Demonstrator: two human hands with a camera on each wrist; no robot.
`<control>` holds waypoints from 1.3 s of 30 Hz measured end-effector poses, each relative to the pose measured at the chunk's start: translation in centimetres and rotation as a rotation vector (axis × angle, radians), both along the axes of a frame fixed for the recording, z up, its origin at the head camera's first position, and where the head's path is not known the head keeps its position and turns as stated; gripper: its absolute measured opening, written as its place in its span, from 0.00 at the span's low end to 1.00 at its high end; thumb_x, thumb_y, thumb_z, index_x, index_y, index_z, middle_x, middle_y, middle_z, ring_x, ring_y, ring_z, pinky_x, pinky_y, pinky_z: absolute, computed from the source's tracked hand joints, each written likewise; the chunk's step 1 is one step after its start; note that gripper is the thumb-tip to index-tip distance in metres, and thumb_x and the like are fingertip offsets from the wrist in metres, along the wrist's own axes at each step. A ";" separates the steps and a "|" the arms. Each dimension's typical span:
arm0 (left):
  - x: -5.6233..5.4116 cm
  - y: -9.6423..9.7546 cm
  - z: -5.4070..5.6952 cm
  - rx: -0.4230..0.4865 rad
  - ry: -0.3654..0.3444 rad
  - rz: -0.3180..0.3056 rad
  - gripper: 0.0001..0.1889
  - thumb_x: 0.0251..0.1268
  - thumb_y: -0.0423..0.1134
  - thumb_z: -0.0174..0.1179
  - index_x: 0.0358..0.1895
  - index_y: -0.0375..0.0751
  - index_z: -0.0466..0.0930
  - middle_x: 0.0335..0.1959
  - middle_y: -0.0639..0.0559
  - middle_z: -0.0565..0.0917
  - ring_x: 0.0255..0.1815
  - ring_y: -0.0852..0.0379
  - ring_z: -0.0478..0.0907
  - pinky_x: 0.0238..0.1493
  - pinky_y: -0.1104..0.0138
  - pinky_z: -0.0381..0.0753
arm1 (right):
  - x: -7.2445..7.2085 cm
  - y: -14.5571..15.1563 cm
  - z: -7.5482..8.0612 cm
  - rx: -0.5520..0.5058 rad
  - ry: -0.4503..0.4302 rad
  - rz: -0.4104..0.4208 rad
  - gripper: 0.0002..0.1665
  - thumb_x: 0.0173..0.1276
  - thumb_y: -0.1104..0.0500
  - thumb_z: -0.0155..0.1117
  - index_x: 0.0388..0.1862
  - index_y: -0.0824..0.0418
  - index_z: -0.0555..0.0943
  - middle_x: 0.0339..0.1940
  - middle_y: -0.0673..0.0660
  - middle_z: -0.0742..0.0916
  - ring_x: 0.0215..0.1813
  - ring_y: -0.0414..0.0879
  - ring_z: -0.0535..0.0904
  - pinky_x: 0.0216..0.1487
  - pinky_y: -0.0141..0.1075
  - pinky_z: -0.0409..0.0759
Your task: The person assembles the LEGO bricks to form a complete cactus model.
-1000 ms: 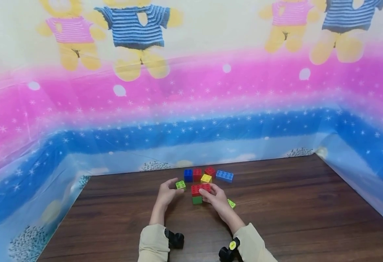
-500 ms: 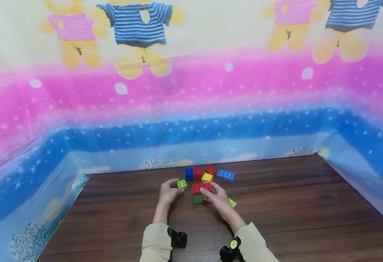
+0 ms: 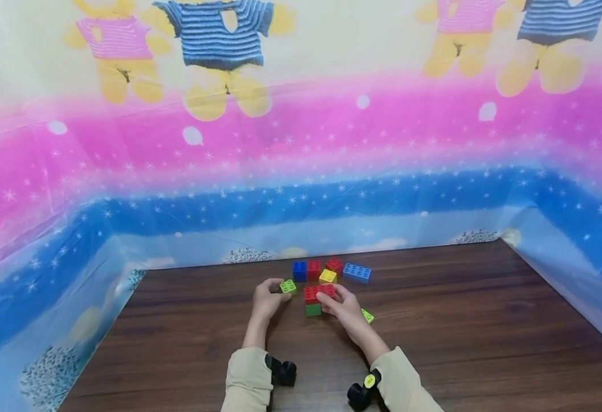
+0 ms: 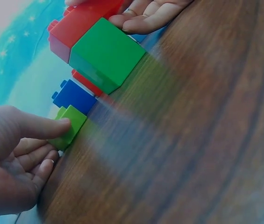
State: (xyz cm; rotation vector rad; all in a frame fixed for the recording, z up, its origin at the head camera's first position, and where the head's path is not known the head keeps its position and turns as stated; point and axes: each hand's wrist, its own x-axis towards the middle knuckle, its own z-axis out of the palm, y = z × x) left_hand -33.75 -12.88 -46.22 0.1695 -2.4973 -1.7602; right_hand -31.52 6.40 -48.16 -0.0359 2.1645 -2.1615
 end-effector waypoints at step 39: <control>1.5 1.2 3.2 0.222 -0.006 -0.210 0.22 0.65 0.34 0.61 0.60 0.29 0.71 0.63 0.30 0.74 0.58 0.41 0.78 0.63 0.48 0.76 | 0.0 0.1 0.2 -0.023 0.004 0.011 0.30 0.70 0.51 0.63 0.65 0.66 0.71 0.57 0.65 0.83 0.42 0.40 0.81 0.55 0.39 0.84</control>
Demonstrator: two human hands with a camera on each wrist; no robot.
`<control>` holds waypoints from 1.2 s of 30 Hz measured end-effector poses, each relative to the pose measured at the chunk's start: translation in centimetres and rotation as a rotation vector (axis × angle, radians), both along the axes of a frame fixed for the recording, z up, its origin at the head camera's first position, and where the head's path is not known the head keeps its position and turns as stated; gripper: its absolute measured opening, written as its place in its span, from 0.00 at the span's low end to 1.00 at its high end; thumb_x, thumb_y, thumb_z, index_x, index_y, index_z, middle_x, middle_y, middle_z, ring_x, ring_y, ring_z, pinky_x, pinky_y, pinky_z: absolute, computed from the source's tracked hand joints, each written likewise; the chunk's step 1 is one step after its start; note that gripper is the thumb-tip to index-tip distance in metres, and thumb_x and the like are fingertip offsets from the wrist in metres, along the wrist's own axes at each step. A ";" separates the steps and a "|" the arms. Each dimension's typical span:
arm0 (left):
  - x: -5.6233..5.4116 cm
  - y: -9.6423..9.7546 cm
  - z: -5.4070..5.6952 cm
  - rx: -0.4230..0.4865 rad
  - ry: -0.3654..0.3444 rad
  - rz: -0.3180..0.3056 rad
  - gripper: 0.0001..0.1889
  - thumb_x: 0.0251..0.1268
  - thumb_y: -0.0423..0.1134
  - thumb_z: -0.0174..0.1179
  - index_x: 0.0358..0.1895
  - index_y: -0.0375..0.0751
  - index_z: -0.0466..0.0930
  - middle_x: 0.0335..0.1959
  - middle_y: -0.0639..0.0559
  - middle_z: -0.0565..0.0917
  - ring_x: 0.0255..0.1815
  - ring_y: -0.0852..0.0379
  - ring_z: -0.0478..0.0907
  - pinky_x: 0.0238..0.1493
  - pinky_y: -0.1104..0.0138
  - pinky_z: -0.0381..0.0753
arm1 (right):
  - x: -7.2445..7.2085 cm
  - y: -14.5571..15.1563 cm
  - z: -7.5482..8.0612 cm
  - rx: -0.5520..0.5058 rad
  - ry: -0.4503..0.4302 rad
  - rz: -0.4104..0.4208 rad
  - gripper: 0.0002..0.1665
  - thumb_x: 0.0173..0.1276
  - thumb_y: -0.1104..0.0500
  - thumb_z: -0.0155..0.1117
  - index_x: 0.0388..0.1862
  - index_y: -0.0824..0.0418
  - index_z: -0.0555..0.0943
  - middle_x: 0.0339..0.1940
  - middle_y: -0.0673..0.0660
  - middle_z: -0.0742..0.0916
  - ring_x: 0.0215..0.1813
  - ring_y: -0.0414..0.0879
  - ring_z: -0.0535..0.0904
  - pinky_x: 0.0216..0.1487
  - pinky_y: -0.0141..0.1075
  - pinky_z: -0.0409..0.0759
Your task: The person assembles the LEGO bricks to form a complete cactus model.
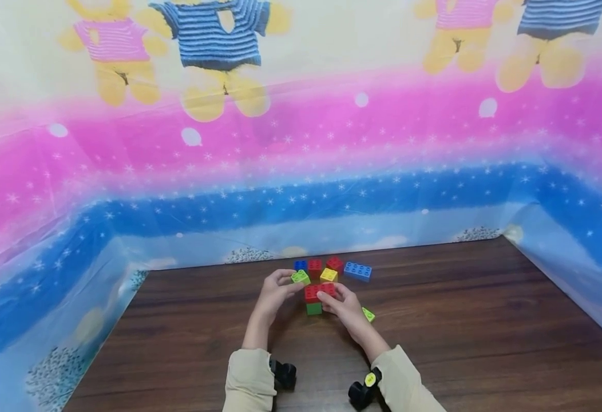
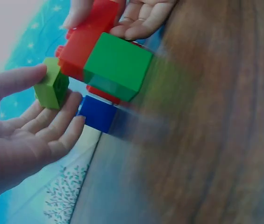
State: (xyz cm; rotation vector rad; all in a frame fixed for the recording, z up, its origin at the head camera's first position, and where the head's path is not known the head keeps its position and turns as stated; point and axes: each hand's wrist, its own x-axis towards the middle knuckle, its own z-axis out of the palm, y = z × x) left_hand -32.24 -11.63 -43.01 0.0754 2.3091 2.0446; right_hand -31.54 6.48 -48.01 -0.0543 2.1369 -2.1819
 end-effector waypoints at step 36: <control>0.4 0.2 0.4 -0.084 0.042 -0.163 0.20 0.66 0.37 0.61 0.59 0.35 0.73 0.61 0.36 0.78 0.64 0.41 0.74 0.67 0.44 0.70 | 0.1 0.1 -0.1 0.018 0.011 0.017 0.32 0.70 0.50 0.63 0.66 0.65 0.70 0.61 0.66 0.81 0.48 0.43 0.82 0.56 0.40 0.83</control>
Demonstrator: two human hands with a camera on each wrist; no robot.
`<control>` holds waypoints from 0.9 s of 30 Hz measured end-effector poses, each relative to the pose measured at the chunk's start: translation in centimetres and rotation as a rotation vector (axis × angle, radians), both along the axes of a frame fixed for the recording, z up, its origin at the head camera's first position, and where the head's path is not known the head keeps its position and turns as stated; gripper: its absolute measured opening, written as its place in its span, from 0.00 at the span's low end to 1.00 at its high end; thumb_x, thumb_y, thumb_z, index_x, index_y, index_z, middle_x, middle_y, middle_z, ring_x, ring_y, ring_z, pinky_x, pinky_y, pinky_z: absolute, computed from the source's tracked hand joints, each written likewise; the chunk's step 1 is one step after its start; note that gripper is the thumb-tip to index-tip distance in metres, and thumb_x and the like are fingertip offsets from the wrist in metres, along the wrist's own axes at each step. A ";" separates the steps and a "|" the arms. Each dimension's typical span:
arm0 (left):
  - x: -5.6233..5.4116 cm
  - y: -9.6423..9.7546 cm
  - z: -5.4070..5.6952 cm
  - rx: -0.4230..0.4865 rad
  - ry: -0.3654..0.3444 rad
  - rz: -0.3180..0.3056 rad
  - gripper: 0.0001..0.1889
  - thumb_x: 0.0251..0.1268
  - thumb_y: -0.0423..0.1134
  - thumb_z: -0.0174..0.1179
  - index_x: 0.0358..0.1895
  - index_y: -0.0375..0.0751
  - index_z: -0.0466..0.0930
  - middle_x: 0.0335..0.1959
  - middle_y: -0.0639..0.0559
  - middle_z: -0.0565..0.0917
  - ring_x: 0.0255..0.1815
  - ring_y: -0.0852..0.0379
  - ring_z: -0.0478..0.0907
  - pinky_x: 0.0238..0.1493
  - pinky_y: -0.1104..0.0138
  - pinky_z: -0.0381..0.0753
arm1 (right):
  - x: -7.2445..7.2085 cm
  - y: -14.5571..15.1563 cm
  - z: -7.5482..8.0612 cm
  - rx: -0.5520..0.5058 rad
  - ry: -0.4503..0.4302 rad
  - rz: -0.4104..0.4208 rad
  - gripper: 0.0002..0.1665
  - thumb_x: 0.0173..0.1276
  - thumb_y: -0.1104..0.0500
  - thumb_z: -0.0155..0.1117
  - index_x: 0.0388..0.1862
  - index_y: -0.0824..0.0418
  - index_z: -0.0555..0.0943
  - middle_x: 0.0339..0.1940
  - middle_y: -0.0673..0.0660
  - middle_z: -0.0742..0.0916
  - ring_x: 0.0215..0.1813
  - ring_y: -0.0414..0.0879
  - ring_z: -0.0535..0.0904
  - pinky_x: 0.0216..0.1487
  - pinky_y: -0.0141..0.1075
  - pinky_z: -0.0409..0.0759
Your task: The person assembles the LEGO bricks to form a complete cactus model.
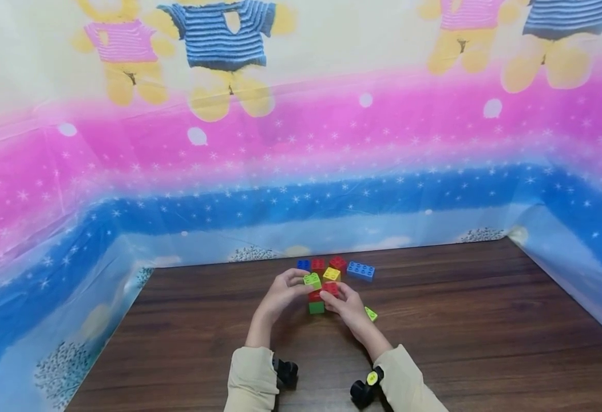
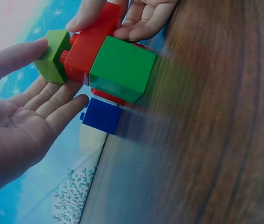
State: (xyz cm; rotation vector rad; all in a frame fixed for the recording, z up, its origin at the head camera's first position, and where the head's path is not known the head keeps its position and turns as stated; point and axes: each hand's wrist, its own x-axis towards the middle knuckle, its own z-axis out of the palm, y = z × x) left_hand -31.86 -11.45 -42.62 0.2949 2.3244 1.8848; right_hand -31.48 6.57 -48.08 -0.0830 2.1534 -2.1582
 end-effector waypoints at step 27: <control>0.2 0.0 -0.3 -0.129 0.139 -0.095 0.18 0.69 0.34 0.58 0.59 0.34 0.74 0.59 0.36 0.79 0.63 0.38 0.75 0.61 0.49 0.78 | 0.0 0.0 0.0 0.029 0.013 0.008 0.35 0.69 0.47 0.63 0.67 0.65 0.69 0.63 0.68 0.79 0.54 0.50 0.83 0.57 0.41 0.82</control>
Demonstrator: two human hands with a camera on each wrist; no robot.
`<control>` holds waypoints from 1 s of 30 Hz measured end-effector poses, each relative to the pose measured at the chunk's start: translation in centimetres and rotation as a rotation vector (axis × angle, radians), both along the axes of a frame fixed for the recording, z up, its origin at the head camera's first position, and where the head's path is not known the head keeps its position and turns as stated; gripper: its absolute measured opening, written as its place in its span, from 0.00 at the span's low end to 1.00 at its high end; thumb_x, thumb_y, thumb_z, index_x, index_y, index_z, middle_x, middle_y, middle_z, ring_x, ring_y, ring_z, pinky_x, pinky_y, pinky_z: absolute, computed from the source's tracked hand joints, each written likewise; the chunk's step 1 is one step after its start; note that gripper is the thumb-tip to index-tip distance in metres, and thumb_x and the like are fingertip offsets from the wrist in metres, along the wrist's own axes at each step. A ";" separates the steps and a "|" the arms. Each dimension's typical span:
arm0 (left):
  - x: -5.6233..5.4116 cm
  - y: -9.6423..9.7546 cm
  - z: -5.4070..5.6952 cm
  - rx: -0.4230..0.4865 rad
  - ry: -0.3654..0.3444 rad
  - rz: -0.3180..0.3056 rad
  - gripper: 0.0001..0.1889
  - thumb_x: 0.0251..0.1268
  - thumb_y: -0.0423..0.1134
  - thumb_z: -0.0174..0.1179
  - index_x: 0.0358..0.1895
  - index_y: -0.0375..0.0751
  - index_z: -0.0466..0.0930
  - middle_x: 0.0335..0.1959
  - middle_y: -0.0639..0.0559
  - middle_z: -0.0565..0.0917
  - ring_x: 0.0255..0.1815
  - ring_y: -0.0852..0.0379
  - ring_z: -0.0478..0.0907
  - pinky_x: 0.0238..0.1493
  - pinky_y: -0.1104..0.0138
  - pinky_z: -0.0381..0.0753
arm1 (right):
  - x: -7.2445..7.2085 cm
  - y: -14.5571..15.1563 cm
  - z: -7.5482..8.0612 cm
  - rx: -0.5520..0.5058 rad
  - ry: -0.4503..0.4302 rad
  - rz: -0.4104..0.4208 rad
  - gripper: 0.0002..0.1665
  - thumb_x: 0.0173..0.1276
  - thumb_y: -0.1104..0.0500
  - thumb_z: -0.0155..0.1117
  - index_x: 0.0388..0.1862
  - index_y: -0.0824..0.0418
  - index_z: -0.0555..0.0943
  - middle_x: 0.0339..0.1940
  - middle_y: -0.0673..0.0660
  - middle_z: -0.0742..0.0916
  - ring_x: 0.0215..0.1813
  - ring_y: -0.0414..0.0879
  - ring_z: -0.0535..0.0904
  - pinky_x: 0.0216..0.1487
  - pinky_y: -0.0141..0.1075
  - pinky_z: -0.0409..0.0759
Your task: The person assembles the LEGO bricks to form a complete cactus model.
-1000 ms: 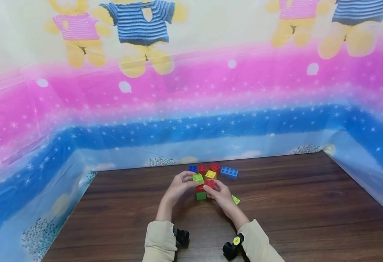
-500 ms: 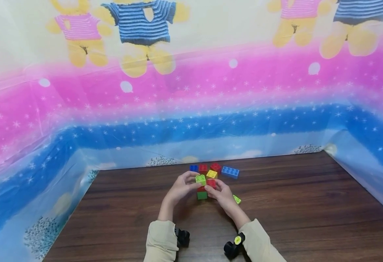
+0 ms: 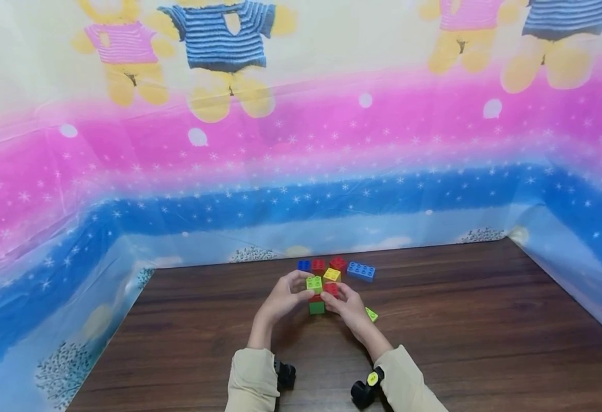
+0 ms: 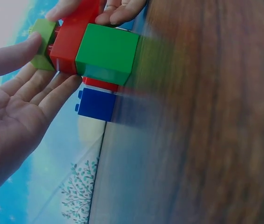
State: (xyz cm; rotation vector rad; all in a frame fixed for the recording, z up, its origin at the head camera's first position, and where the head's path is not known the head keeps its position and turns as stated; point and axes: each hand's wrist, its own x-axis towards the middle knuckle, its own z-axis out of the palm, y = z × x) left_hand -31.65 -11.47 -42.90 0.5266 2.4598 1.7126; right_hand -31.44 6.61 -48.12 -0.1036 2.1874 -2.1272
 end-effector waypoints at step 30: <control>0.4 0.1 -0.1 -0.032 0.077 0.001 0.16 0.69 0.31 0.57 0.59 0.39 0.75 0.61 0.39 0.78 0.65 0.39 0.74 0.63 0.46 0.76 | 0.2 -0.2 0.3 -0.004 0.011 -0.003 0.32 0.71 0.51 0.61 0.67 0.66 0.68 0.62 0.68 0.80 0.52 0.47 0.83 0.57 0.43 0.83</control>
